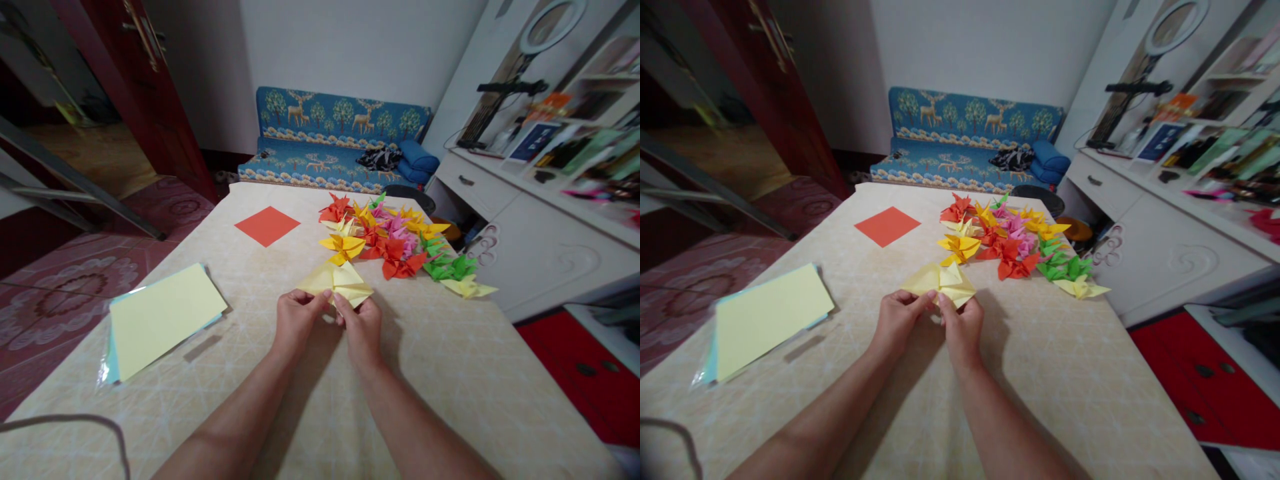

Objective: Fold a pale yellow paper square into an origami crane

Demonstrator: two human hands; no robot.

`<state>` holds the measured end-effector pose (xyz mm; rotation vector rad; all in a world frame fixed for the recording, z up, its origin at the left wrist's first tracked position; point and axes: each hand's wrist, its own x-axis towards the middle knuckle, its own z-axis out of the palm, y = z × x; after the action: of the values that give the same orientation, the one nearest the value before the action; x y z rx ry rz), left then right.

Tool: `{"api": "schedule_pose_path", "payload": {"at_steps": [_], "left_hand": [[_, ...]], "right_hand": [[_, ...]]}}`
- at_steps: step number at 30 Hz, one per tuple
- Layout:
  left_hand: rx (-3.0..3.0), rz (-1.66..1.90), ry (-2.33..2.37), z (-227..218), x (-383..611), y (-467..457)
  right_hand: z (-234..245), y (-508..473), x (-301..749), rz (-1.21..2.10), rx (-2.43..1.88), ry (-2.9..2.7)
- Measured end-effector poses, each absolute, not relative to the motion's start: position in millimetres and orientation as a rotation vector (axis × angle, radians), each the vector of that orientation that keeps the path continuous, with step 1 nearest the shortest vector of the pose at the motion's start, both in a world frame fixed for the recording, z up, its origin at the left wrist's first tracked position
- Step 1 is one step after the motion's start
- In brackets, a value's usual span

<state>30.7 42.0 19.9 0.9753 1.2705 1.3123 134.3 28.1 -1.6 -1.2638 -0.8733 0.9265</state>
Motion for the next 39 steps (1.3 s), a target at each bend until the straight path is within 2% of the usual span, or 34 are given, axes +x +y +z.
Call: {"api": "schedule_pose_path", "payload": {"at_steps": [19, 39], "left_hand": [[1.1, 1.185, 1.257, 17.6, 12.1, 49.7], [1.129, 1.208, 1.141, 14.8, 12.4, 46.4]], "right_hand": [[-4.3, 27.4, 140.1, 0.965, -1.265, -0.892], [-0.5, 26.5, 138.3, 0.987, -1.246, -0.877]]}}
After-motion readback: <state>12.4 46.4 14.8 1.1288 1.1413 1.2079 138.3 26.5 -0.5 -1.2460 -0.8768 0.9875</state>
